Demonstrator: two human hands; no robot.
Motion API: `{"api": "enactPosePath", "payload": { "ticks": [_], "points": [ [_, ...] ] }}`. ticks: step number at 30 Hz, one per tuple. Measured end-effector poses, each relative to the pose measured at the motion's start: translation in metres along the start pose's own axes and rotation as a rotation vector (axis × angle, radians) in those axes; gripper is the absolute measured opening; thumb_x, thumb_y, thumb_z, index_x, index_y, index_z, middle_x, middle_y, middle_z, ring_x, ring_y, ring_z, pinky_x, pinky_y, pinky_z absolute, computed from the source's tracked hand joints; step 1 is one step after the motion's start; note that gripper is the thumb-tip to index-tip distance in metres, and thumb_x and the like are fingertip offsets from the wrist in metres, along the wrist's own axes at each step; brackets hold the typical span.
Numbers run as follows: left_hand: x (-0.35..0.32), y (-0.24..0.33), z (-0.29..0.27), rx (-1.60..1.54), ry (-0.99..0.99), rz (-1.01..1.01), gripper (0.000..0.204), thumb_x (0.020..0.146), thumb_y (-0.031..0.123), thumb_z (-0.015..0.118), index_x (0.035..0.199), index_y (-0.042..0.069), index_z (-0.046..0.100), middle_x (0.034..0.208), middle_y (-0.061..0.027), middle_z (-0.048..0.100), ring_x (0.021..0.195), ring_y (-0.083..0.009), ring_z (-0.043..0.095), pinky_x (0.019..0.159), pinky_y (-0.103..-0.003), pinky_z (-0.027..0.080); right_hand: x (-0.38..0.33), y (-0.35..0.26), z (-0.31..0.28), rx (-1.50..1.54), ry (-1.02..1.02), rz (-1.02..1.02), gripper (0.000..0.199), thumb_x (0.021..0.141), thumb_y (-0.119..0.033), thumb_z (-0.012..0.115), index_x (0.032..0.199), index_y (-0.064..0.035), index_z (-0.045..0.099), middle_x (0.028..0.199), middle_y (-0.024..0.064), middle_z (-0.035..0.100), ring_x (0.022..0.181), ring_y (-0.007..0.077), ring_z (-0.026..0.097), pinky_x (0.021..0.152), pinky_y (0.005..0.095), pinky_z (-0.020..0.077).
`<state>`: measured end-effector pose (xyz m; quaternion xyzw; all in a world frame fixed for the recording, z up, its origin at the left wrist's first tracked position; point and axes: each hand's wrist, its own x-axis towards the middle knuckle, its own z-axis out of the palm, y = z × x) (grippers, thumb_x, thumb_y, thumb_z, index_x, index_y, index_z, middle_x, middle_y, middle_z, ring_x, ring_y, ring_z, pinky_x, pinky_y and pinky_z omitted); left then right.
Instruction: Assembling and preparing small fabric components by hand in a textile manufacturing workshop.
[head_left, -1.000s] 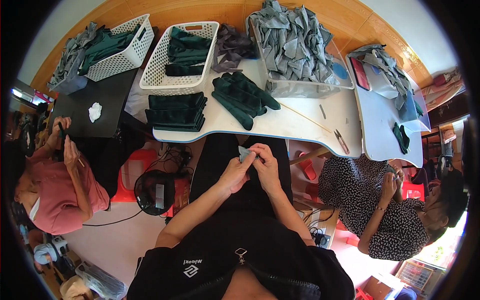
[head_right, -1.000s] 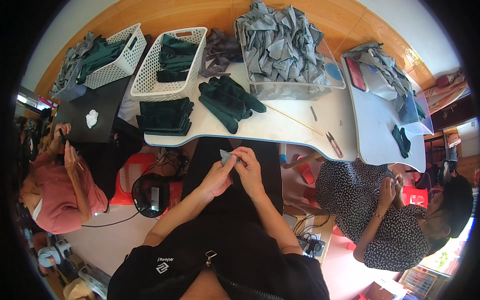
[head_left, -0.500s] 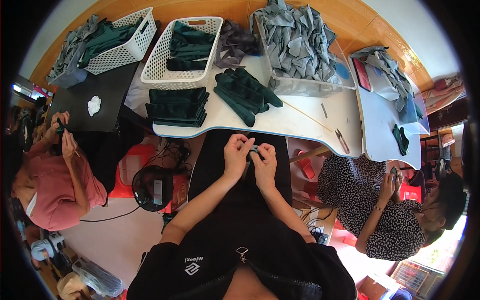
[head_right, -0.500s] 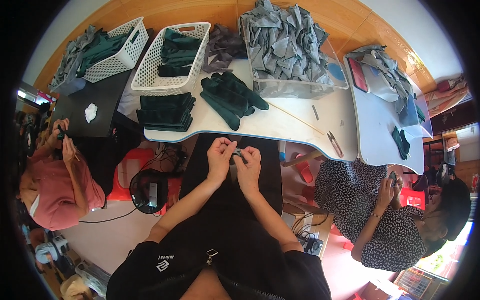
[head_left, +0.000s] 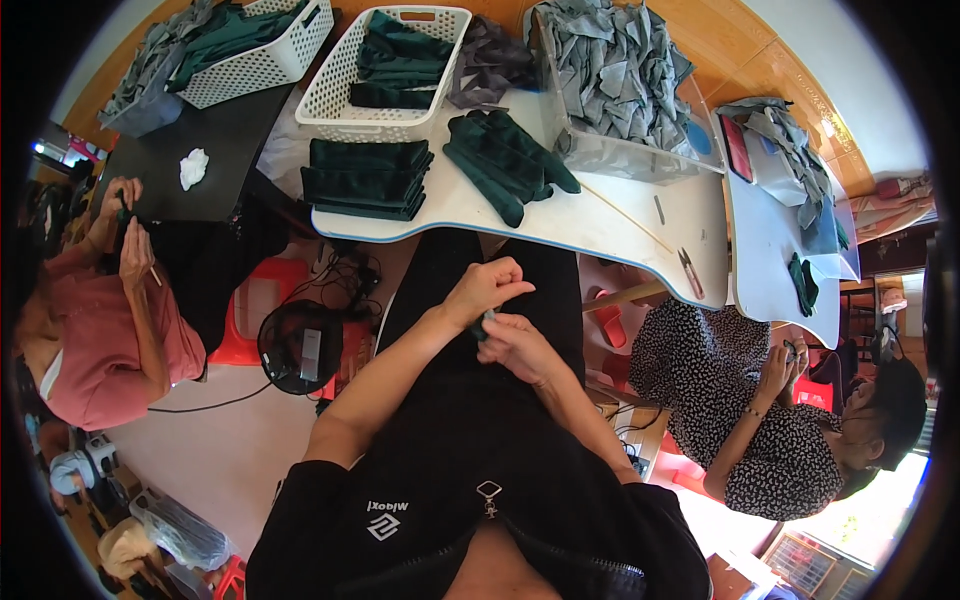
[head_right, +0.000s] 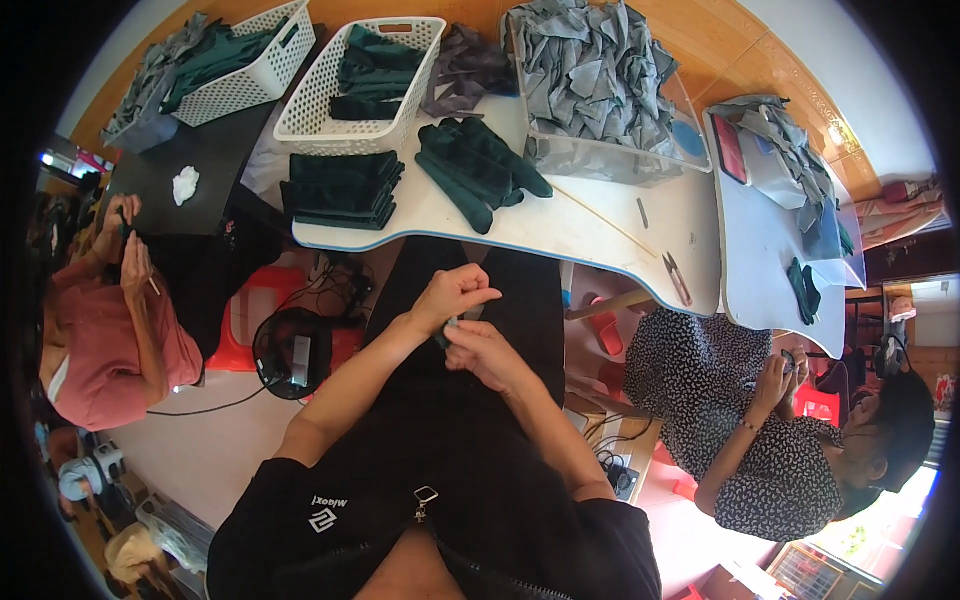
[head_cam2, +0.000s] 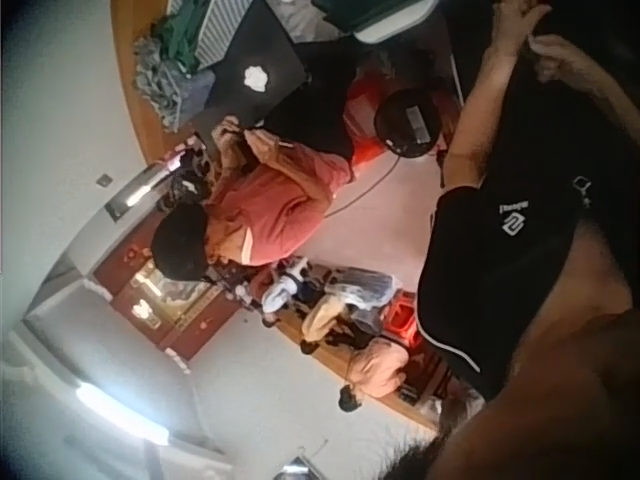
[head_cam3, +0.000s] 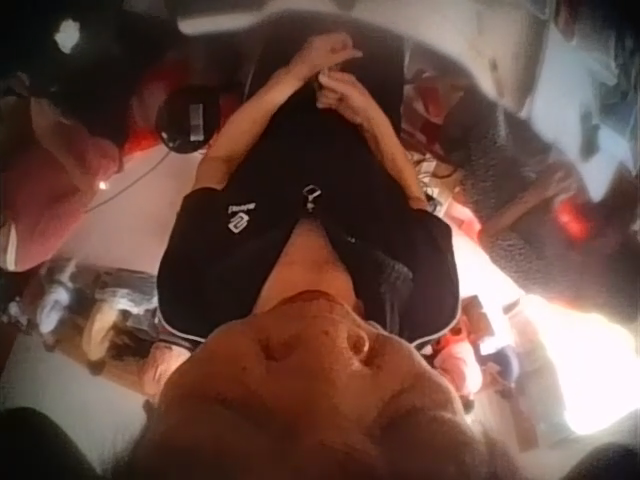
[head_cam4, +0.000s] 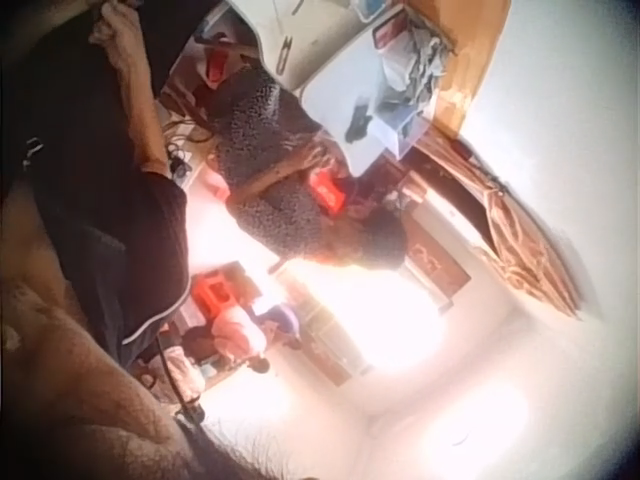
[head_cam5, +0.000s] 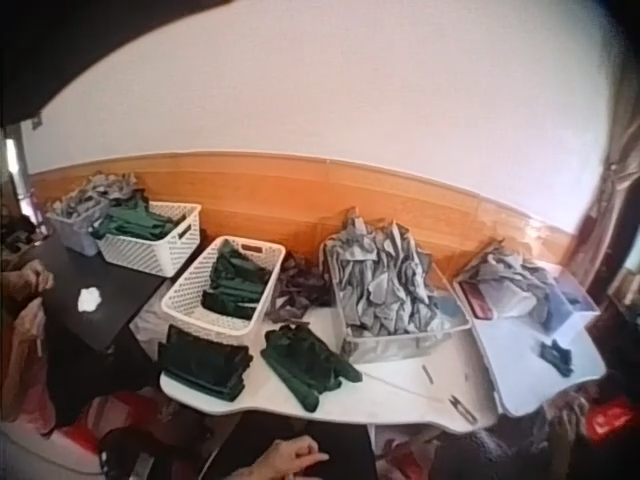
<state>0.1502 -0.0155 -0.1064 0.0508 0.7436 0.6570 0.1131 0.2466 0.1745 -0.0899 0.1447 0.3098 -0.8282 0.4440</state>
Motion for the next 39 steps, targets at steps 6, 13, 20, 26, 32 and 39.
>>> {"api": "enactPosePath", "payload": {
  "ticks": [6, 13, 20, 26, 32, 39],
  "points": [
    [-0.083, 0.042, -0.001, -0.099, 0.033, 0.021, 0.025, 0.128, 0.021, 0.093, 0.147, 0.005, 0.094, 0.121, -0.0099, 0.091, 0.098, -0.0136, 0.081, 0.090, -0.036, 0.068, -0.058, 0.040, 0.007, 0.163, -0.526, -0.020, 0.055, 0.144, -0.074, 0.051, 0.146, -0.0228, 0.073, 0.074, -0.0081, 0.043, 0.078, 0.0175, 0.048, 0.095, 0.0453, 0.0519],
    [-0.184, 0.109, -0.051, -0.161, -0.100, 0.187, 0.053, 0.110, -0.006, 0.107, 0.161, 0.002, 0.097, 0.144, -0.0079, 0.093, 0.124, -0.0161, 0.091, 0.105, -0.032, 0.074, -0.095, 0.041, 0.055, 0.447, -0.619, -0.080, 0.101, 0.135, -0.094, 0.049, 0.190, -0.0107, 0.062, 0.090, -0.0033, 0.062, 0.100, 0.0202, 0.056, 0.097, 0.0426, 0.0514],
    [-0.246, 0.126, -0.023, -0.303, -0.086, -0.097, 0.031, 0.114, -0.003, 0.104, 0.145, -0.006, 0.100, 0.116, -0.0122, 0.102, 0.100, -0.0149, 0.095, 0.091, -0.030, 0.076, -0.204, 0.027, 0.065, 0.058, -0.603, 0.021, 0.105, 0.132, -0.087, 0.068, 0.205, -0.0134, 0.053, 0.142, 0.0140, 0.090, 0.126, 0.0244, 0.072, 0.100, 0.0409, 0.0621],
    [-0.193, 0.157, 0.007, -0.449, 0.065, -0.155, 0.025, 0.119, 0.002, 0.101, 0.144, -0.004, 0.100, 0.121, -0.0099, 0.101, 0.102, -0.0149, 0.094, 0.093, -0.031, 0.076, -0.219, -0.025, 0.030, -0.328, 0.205, -0.291, 0.070, 0.137, -0.046, 0.083, 0.198, -0.0136, 0.069, 0.164, 0.0115, 0.090, 0.131, 0.0151, 0.080, 0.118, 0.0389, 0.0644],
    [-0.087, 0.231, 0.079, -0.329, -0.057, -0.027, 0.021, 0.122, 0.005, 0.099, 0.142, -0.001, 0.100, 0.120, -0.0076, 0.100, 0.099, -0.0131, 0.091, 0.084, -0.030, 0.071, -0.219, -0.094, 0.055, -0.630, 0.224, -0.510, 0.040, 0.124, -0.021, 0.099, 0.160, -0.0048, 0.092, 0.141, -0.0044, 0.091, 0.122, 0.0072, 0.076, 0.109, 0.0303, 0.0602],
    [0.108, 0.292, 0.062, -0.405, 0.176, -0.022, 0.025, 0.123, 0.008, 0.097, 0.144, -0.006, 0.096, 0.114, -0.0106, 0.096, 0.089, -0.0169, 0.089, 0.081, -0.032, 0.070, -0.246, -0.303, 0.012, -0.849, 0.409, -0.590, 0.020, 0.123, -0.018, 0.099, 0.136, -0.0030, 0.100, 0.111, -0.0039, 0.088, 0.109, 0.0127, 0.079, 0.098, 0.0322, 0.0623]
  ]
}}
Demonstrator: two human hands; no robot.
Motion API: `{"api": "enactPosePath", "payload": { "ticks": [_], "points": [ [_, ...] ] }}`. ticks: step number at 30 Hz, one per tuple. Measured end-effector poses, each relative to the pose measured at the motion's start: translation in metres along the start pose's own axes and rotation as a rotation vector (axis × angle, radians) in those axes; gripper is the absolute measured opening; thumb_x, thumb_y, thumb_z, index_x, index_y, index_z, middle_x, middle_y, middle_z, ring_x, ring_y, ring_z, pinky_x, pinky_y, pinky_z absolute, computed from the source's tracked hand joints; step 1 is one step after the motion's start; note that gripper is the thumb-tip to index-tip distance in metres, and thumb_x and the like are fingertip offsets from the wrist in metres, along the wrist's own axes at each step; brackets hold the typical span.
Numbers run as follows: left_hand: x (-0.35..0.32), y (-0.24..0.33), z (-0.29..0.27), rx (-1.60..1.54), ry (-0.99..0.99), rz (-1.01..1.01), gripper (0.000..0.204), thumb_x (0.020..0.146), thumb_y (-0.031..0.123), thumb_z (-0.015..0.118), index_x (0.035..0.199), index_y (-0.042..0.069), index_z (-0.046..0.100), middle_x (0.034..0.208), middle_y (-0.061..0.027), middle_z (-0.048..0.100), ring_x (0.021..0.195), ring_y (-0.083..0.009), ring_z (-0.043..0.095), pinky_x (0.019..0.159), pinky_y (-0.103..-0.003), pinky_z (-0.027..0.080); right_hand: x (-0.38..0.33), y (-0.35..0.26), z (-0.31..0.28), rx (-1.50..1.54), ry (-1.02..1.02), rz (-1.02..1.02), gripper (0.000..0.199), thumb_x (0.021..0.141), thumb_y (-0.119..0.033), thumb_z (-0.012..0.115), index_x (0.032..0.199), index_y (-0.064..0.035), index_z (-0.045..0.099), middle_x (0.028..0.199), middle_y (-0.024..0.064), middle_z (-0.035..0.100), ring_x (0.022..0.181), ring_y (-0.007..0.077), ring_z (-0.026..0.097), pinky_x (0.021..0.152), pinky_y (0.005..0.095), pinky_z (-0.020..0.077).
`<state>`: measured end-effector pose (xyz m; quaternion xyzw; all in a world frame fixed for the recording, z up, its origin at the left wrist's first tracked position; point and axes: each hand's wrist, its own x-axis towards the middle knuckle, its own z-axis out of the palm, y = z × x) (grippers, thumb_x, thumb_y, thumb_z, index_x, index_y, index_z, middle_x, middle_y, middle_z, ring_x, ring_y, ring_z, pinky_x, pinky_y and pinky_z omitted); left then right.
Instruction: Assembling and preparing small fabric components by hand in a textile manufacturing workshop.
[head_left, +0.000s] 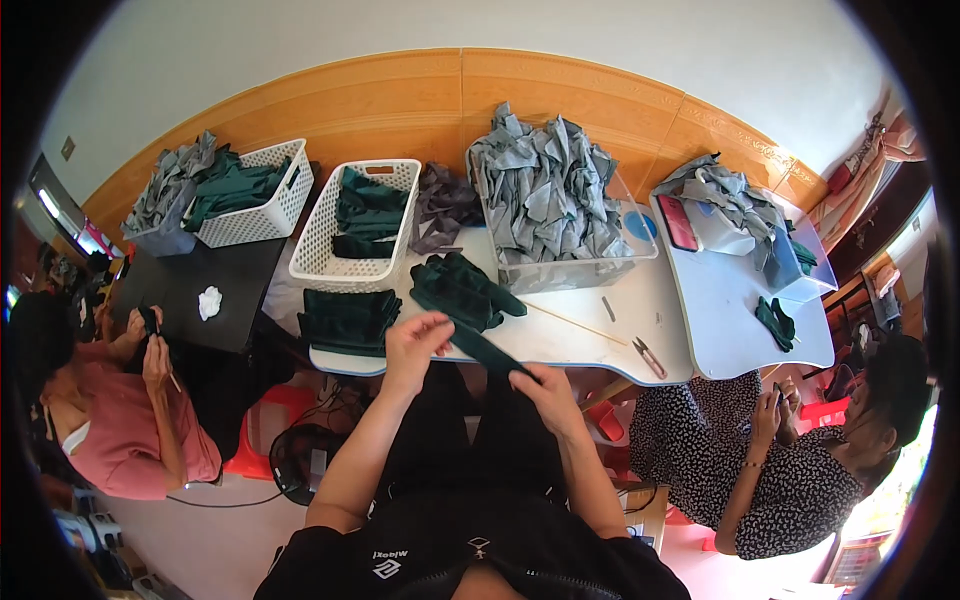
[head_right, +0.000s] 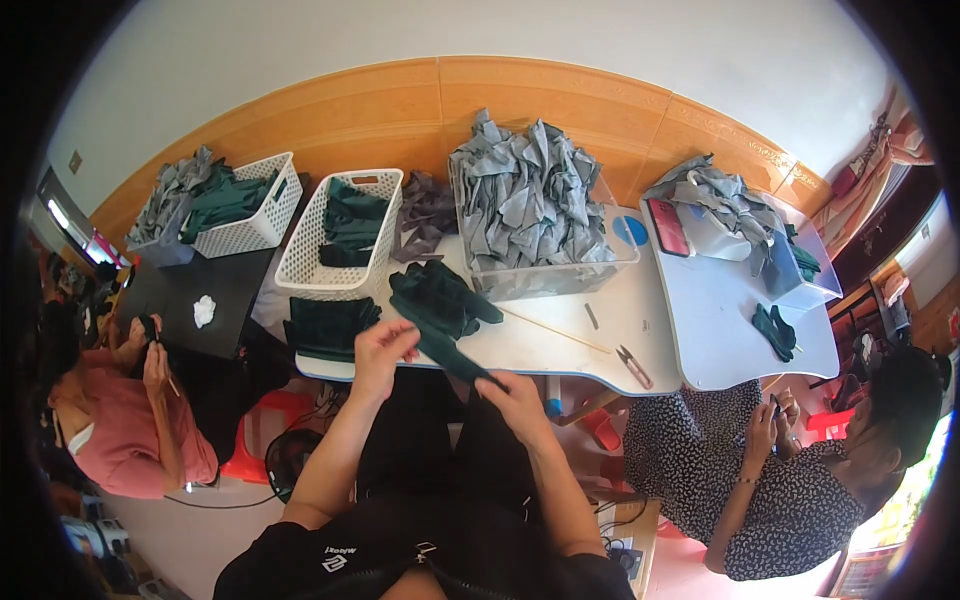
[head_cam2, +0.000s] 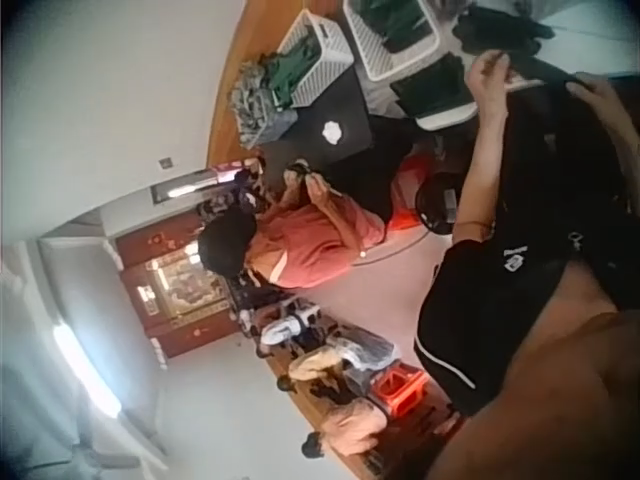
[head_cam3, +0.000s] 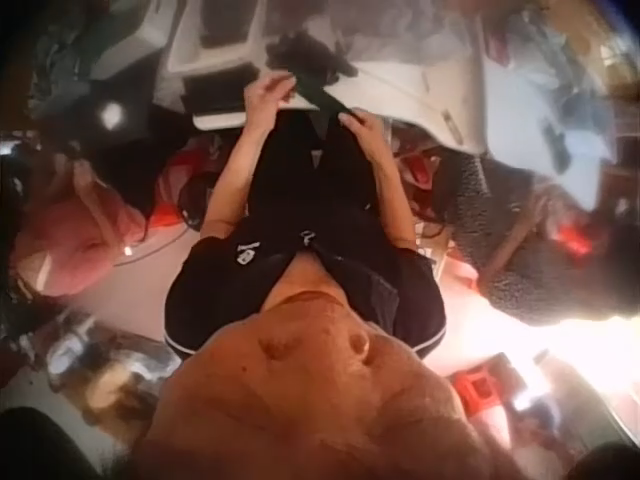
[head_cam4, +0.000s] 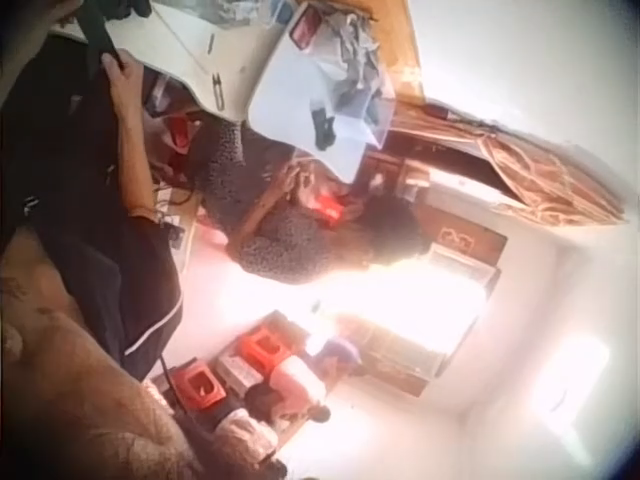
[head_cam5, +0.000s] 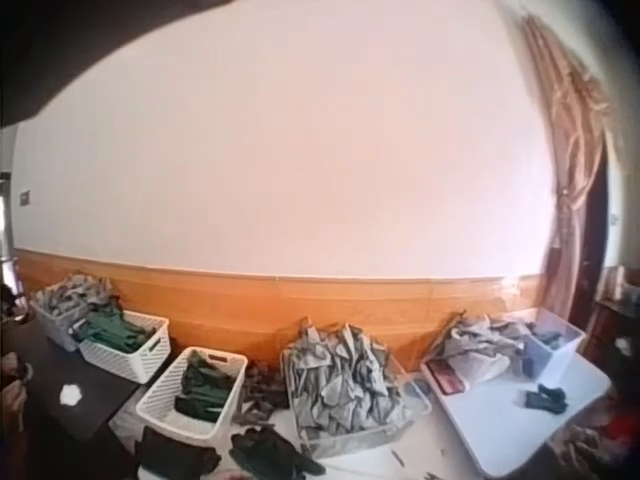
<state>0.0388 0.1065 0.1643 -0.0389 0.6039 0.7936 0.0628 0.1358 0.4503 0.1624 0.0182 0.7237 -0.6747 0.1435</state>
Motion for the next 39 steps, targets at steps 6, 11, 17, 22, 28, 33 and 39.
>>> {"api": "enactPosePath", "payload": {
  "ticks": [6, 11, 17, 22, 28, 33, 39],
  "points": [
    [0.065, 0.043, 0.004, 0.176, 0.102, 0.187, 0.061, 0.123, 0.015, 0.097, 0.176, -0.002, 0.072, 0.151, -0.0195, 0.079, 0.120, -0.0289, 0.083, 0.102, -0.040, 0.069, 0.128, -0.207, 0.002, -0.435, 0.299, -0.599, 0.034, 0.128, -0.018, 0.092, 0.158, -0.0033, 0.095, 0.134, 0.0137, 0.099, 0.122, 0.0270, 0.092, 0.106, 0.0399, 0.0694],
    [0.071, 0.057, 0.006, 0.679, -0.043, 0.251, 0.108, 0.122, 0.024, 0.099, 0.210, 0.005, 0.040, 0.204, -0.0334, 0.052, 0.171, -0.0475, 0.074, 0.134, -0.055, 0.068, 0.315, -0.286, -0.031, -0.571, 0.323, -0.668, 0.026, 0.127, -0.019, 0.091, 0.145, -0.0022, 0.100, 0.134, 0.0204, 0.099, 0.112, 0.0362, 0.093, 0.098, 0.0438, 0.0707],
    [-0.017, 0.078, -0.016, 0.458, -0.204, -0.047, 0.072, 0.124, 0.018, 0.097, 0.190, 0.003, 0.072, 0.180, -0.0231, 0.081, 0.141, -0.0316, 0.093, 0.113, -0.043, 0.077, 0.448, -0.309, 0.004, -0.591, 0.446, -0.687, 0.025, 0.127, -0.022, 0.092, 0.143, -0.0028, 0.098, 0.135, 0.0202, 0.097, 0.111, 0.0363, 0.093, 0.098, 0.0473, 0.0728],
    [-0.045, 0.109, -0.067, 0.518, -0.250, -0.074, 0.052, 0.126, 0.018, 0.095, 0.174, 0.000, 0.087, 0.158, -0.0209, 0.094, 0.129, -0.0268, 0.096, 0.111, -0.041, 0.077, 0.490, -0.336, 0.030, -0.547, 0.553, -0.618, 0.025, 0.127, -0.024, 0.093, 0.141, -0.0033, 0.096, 0.140, 0.0178, 0.095, 0.113, 0.0318, 0.093, 0.098, 0.0484, 0.0740],
    [-0.023, 0.080, -0.115, -0.045, -0.317, -0.259, 0.042, 0.139, 0.028, 0.080, 0.167, -0.002, 0.090, 0.155, -0.0145, 0.098, 0.131, -0.0205, 0.095, 0.114, -0.037, 0.074, 0.423, -0.330, 0.089, 0.173, 0.354, -0.600, 0.032, 0.138, -0.027, 0.082, 0.158, -0.0018, 0.085, 0.145, 0.0141, 0.094, 0.126, 0.0247, 0.094, 0.103, 0.0472, 0.0775],
    [0.016, 0.124, -0.084, -0.726, -0.354, -0.371, 0.058, 0.146, 0.044, 0.067, 0.183, 0.000, 0.077, 0.168, -0.0158, 0.092, 0.155, -0.0266, 0.088, 0.132, -0.043, 0.069, 0.212, -0.249, 0.176, 0.482, 0.291, -0.479, 0.028, 0.140, -0.018, 0.071, 0.162, 0.0002, 0.075, 0.143, 0.0147, 0.090, 0.119, 0.0260, 0.092, 0.114, 0.0496, 0.0767],
    [0.046, 0.064, -0.095, -0.830, -0.136, -0.171, 0.048, 0.144, 0.039, 0.072, 0.175, 0.003, 0.080, 0.169, -0.0175, 0.092, 0.159, -0.0308, 0.087, 0.139, -0.056, 0.068, 0.072, -0.067, 0.234, 0.522, 0.191, -0.166, 0.032, 0.140, -0.018, 0.073, 0.165, 0.0000, 0.079, 0.158, 0.0173, 0.092, 0.136, 0.0280, 0.088, 0.124, 0.0476, 0.0706]
  ]
}}
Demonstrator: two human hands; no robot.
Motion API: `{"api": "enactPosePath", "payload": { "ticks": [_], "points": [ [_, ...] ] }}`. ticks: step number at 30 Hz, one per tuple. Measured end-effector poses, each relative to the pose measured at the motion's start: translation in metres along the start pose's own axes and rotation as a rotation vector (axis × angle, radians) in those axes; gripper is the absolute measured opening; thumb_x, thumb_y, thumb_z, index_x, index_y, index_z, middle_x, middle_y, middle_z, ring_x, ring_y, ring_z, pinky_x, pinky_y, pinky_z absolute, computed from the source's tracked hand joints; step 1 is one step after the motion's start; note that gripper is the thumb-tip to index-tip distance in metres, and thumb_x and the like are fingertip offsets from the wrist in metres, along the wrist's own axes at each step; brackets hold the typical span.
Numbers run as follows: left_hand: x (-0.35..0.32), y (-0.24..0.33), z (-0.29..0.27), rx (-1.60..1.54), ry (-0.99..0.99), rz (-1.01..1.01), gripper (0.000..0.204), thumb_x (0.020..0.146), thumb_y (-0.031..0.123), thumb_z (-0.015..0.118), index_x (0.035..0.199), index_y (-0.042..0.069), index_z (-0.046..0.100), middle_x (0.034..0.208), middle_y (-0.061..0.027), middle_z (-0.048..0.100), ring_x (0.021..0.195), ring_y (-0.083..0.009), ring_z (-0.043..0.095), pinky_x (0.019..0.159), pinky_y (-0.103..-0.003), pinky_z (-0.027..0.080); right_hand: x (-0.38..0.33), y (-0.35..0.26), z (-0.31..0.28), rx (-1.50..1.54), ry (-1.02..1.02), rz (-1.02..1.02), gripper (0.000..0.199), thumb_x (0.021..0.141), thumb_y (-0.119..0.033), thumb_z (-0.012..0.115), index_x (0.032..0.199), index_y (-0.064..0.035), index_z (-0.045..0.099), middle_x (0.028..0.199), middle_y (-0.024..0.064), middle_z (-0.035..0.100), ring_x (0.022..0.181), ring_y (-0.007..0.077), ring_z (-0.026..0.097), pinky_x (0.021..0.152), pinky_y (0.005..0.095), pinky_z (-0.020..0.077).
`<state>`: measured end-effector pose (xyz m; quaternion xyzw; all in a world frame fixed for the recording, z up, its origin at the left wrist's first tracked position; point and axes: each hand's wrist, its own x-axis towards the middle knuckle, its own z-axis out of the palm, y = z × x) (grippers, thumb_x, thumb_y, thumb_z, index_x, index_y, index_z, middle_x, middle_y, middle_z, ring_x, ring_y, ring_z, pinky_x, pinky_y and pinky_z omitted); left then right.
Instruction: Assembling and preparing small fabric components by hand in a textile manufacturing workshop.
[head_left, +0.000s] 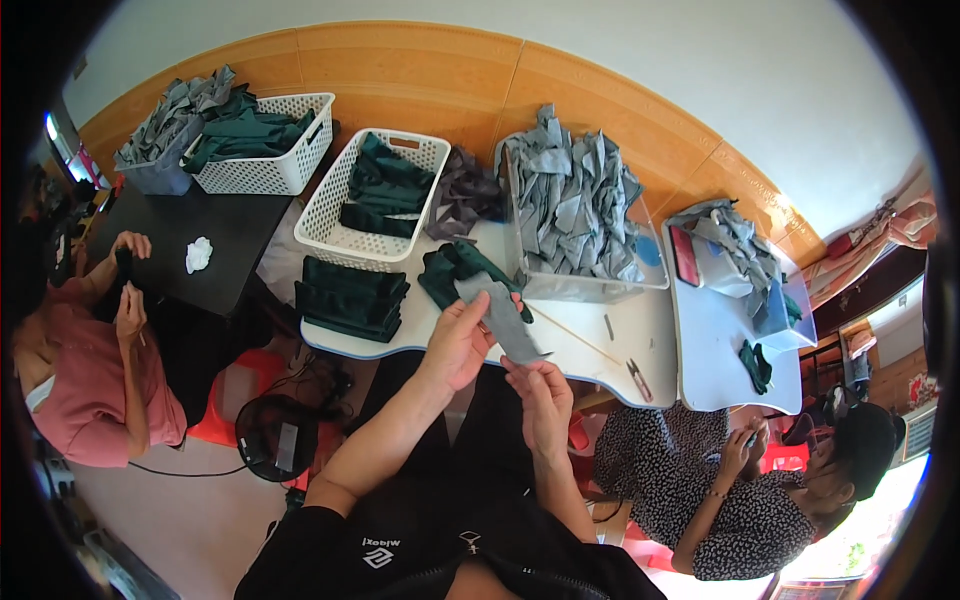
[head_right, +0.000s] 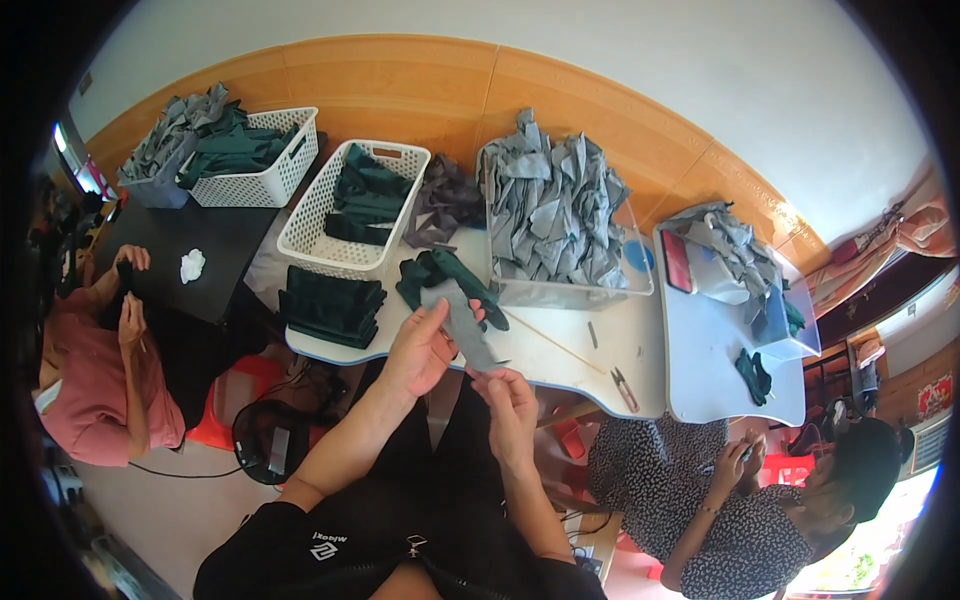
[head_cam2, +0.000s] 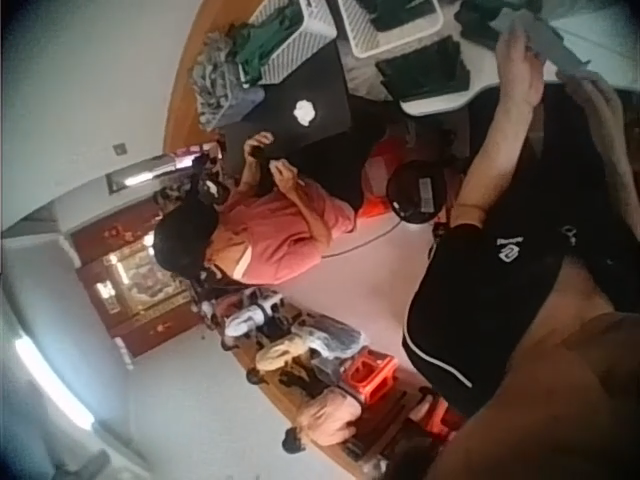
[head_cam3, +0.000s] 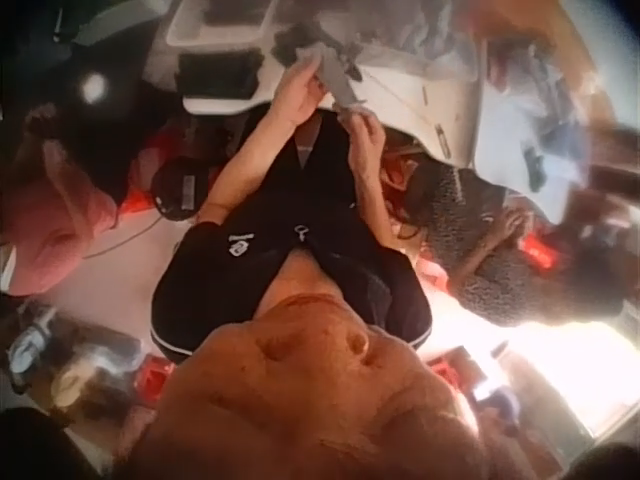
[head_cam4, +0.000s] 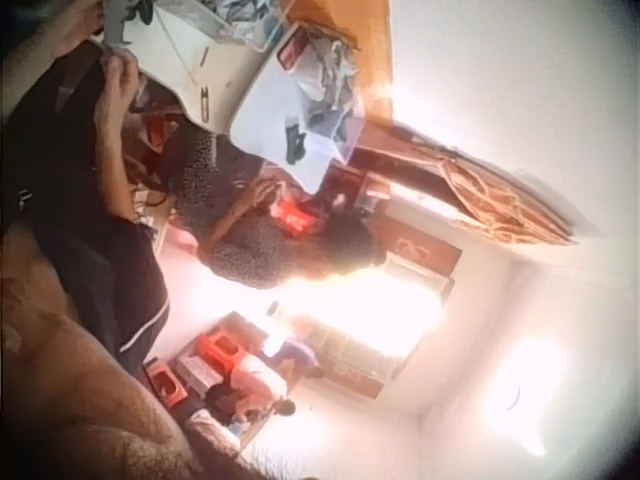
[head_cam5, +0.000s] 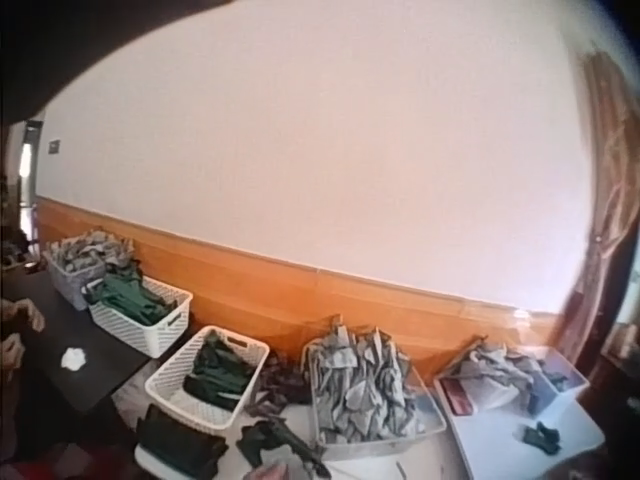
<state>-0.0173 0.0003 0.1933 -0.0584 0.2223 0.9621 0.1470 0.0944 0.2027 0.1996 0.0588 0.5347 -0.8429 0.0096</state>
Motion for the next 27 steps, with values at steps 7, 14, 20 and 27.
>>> {"api": "enactPosePath", "payload": {
  "ticks": [7, 14, 20, 27],
  "points": [
    [0.001, -0.032, -0.025, 0.350, -0.003, -0.222, 0.033, 0.139, 0.024, 0.082, 0.163, 0.003, 0.088, 0.145, -0.0069, 0.096, 0.131, -0.0198, 0.094, 0.108, -0.044, 0.079, 0.057, -0.026, -0.070, -0.727, 0.012, -0.211, 0.040, 0.140, -0.019, 0.071, 0.169, 0.0033, 0.089, 0.150, 0.0123, 0.092, 0.139, 0.0181, 0.079, 0.130, 0.0381, 0.0586],
    [-0.001, -0.034, -0.044, 0.641, -0.066, -0.164, 0.036, 0.130, 0.017, 0.094, 0.162, 0.001, 0.089, 0.135, -0.0007, 0.094, 0.121, -0.0100, 0.084, 0.111, -0.034, 0.068, 0.086, 0.020, -0.079, -0.382, -0.072, 0.151, 0.017, 0.127, -0.004, 0.092, 0.139, 0.0058, 0.099, 0.128, 0.0049, 0.092, 0.120, 0.0127, 0.081, 0.113, 0.0311, 0.0628],
    [0.003, -0.041, -0.052, 1.243, 0.170, 0.276, 0.043, 0.121, 0.016, 0.102, 0.159, 0.001, 0.088, 0.121, -0.0064, 0.087, 0.111, -0.0166, 0.084, 0.103, -0.035, 0.067, 0.089, 0.047, -0.088, -0.344, -0.023, 0.124, 0.012, 0.122, 0.001, 0.097, 0.133, 0.0053, 0.101, 0.123, 0.0037, 0.091, 0.114, 0.0118, 0.080, 0.104, 0.0294, 0.0617],
    [0.000, -0.073, -0.091, 0.882, 0.162, -0.003, 0.021, 0.122, 0.016, 0.102, 0.133, -0.002, 0.101, 0.117, -0.0048, 0.092, 0.100, -0.0126, 0.086, 0.089, -0.030, 0.068, 0.076, 0.056, -0.069, -0.817, 0.020, -0.056, 0.016, 0.116, -0.009, 0.106, 0.124, 0.0029, 0.099, 0.113, 0.0022, 0.087, 0.101, 0.0081, 0.075, 0.089, 0.0287, 0.0582]
  ]
}}
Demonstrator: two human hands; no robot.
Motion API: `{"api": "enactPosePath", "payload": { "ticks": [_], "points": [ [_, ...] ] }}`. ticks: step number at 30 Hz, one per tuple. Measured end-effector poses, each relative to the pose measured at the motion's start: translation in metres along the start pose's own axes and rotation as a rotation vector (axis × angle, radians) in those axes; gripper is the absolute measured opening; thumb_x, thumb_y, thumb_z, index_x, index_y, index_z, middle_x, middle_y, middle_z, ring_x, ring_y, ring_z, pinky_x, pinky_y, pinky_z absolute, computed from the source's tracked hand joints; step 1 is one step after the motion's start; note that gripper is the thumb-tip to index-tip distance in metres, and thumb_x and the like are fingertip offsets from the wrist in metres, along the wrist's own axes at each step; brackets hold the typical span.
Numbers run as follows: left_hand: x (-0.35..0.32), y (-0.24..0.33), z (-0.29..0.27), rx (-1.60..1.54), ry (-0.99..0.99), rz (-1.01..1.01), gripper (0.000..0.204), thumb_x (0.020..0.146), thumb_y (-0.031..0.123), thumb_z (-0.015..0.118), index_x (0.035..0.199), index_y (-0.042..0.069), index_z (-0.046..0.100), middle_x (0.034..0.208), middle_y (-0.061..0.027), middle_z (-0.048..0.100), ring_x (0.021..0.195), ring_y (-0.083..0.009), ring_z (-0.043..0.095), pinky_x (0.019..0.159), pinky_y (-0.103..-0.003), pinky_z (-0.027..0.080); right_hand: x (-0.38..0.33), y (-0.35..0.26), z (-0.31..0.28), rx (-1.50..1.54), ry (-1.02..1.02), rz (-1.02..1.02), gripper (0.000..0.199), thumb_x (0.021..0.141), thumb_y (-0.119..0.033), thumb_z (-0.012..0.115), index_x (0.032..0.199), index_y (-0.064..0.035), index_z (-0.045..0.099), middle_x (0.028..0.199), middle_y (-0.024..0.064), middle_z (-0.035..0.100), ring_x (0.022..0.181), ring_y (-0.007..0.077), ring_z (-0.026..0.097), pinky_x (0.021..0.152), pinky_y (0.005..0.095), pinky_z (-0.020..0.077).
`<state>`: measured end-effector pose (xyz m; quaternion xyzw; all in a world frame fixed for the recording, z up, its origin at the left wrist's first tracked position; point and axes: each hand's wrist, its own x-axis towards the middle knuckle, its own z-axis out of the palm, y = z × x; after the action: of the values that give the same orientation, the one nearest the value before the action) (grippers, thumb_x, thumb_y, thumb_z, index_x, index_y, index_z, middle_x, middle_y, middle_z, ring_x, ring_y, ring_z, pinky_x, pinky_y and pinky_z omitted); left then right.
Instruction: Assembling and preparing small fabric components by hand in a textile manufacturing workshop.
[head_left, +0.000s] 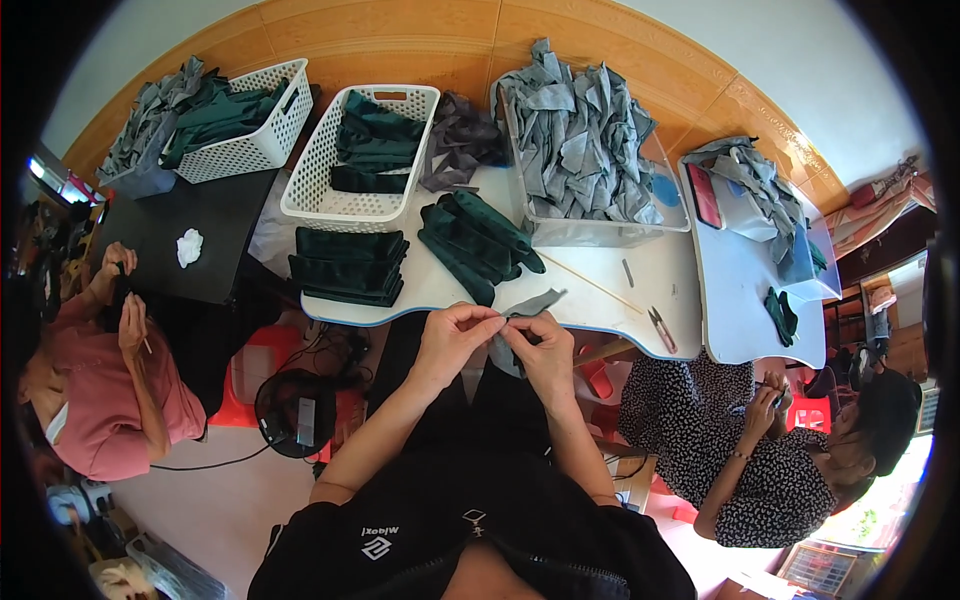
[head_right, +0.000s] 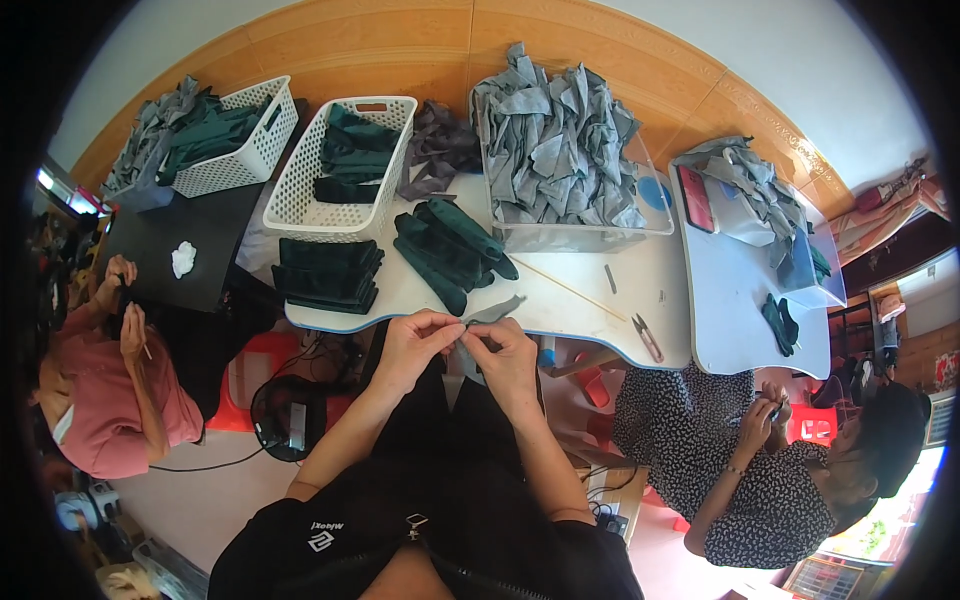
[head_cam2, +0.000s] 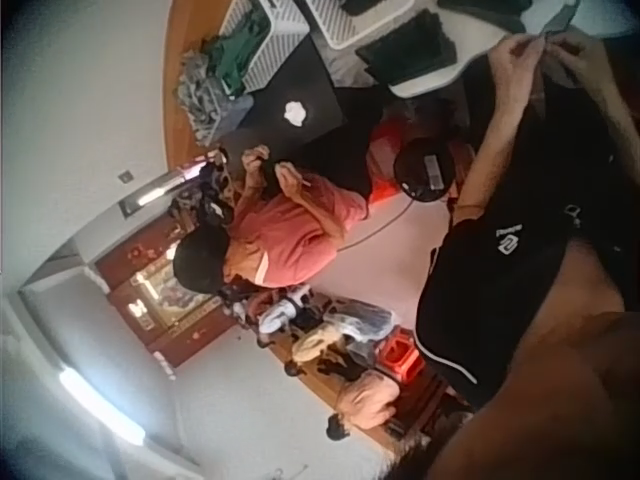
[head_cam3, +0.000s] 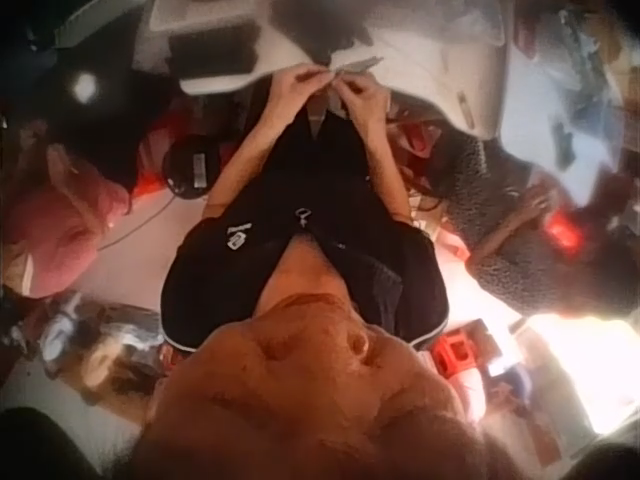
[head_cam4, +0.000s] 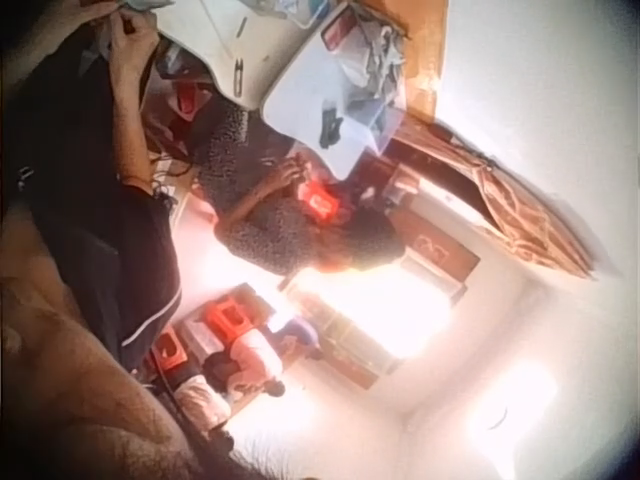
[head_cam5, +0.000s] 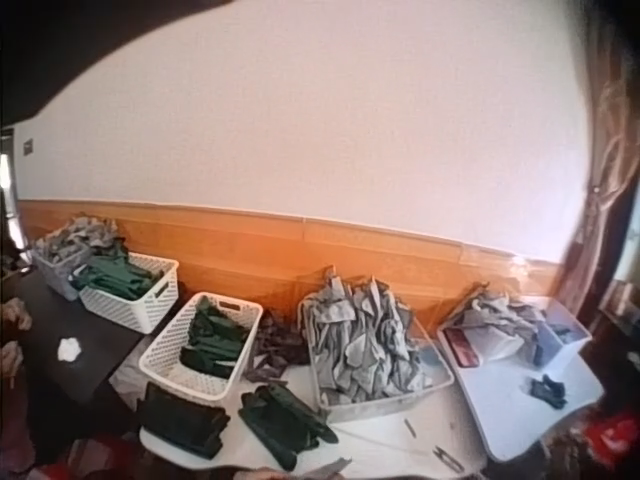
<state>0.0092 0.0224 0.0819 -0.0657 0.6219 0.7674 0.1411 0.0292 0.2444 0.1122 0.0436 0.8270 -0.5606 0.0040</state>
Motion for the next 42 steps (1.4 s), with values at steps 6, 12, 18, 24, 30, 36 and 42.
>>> {"api": "enactPosePath", "payload": {
  "ticks": [6, 12, 18, 24, 30, 36, 42],
  "points": [
    [0.005, -0.019, 0.010, -0.234, -0.042, -0.118, 0.014, 0.123, 0.011, 0.100, 0.129, -0.002, 0.102, 0.117, -0.0051, 0.093, 0.100, -0.0123, 0.088, 0.089, -0.030, 0.070, -0.005, 0.059, -0.003, 0.371, -0.097, 0.282, 0.010, 0.117, -0.006, 0.104, 0.117, -0.0049, 0.094, 0.106, -0.0026, 0.086, 0.100, 0.0092, 0.077, 0.090, 0.0306, 0.0593],
    [0.004, -0.040, 0.027, 0.055, 0.005, 0.183, 0.014, 0.122, 0.008, 0.098, 0.127, -0.005, 0.099, 0.118, -0.0069, 0.090, 0.098, -0.0154, 0.085, 0.088, -0.033, 0.068, -0.007, 0.082, 0.011, 0.961, 0.006, 0.481, 0.008, 0.117, -0.005, 0.098, 0.121, -0.0077, 0.092, 0.117, -0.0026, 0.087, 0.103, 0.0090, 0.077, 0.095, 0.0275, 0.0558],
    [0.001, -0.040, 0.040, 0.392, 0.008, 0.357, 0.014, 0.120, 0.006, 0.096, 0.130, -0.004, 0.097, 0.122, -0.0115, 0.089, 0.100, -0.0222, 0.087, 0.090, -0.036, 0.069, -0.010, 0.107, 0.008, 0.990, 0.079, 0.443, 0.006, 0.120, -0.006, 0.096, 0.124, -0.0051, 0.093, 0.124, -0.0002, 0.088, 0.112, 0.0104, 0.079, 0.101, 0.0279, 0.0589],
    [0.006, -0.063, 0.030, 0.371, 0.040, 0.274, 0.013, 0.118, 0.005, 0.098, 0.128, -0.003, 0.097, 0.122, -0.0124, 0.088, 0.102, -0.0255, 0.089, 0.092, -0.037, 0.071, -0.010, 0.086, 0.008, 0.725, -0.026, 0.405, 0.019, 0.126, -0.010, 0.097, 0.141, 0.0005, 0.097, 0.123, 0.0007, 0.092, 0.112, 0.0094, 0.082, 0.103, 0.0273, 0.0616],
    [0.015, -0.078, 0.035, 0.229, 0.017, 0.235, 0.026, 0.119, 0.006, 0.100, 0.143, -0.003, 0.094, 0.132, -0.0093, 0.091, 0.107, -0.0200, 0.090, 0.098, -0.035, 0.073, -0.001, 0.125, -0.008, 0.825, -0.001, 0.432, 0.017, 0.131, -0.014, 0.092, 0.143, -0.0039, 0.098, 0.117, -0.0028, 0.092, 0.092, 0.0068, 0.075, 0.087, 0.0280, 0.0589],
    [0.028, -0.094, 0.015, -0.501, -0.090, -0.261, 0.028, 0.131, 0.024, 0.094, 0.141, -0.002, 0.094, 0.119, -0.0039, 0.096, 0.104, -0.0109, 0.088, 0.099, -0.031, 0.070, -0.005, 0.109, 0.000, 0.904, -0.125, 0.550, 0.011, 0.131, -0.016, 0.092, 0.136, -0.0077, 0.097, 0.106, -0.0055, 0.086, 0.087, 0.0080, 0.073, 0.084, 0.0294, 0.0587],
    [0.032, -0.087, 0.015, -0.221, 0.026, -0.063, 0.022, 0.129, 0.022, 0.097, 0.125, 0.001, 0.097, 0.111, -0.0003, 0.092, 0.096, -0.0060, 0.078, 0.088, -0.029, 0.061, -0.007, 0.112, -0.001, 0.785, -0.251, 0.514, 0.016, 0.130, -0.017, 0.094, 0.139, -0.0052, 0.097, 0.108, -0.0059, 0.084, 0.090, 0.0076, 0.070, 0.087, 0.0312, 0.0585]
  ]
}}
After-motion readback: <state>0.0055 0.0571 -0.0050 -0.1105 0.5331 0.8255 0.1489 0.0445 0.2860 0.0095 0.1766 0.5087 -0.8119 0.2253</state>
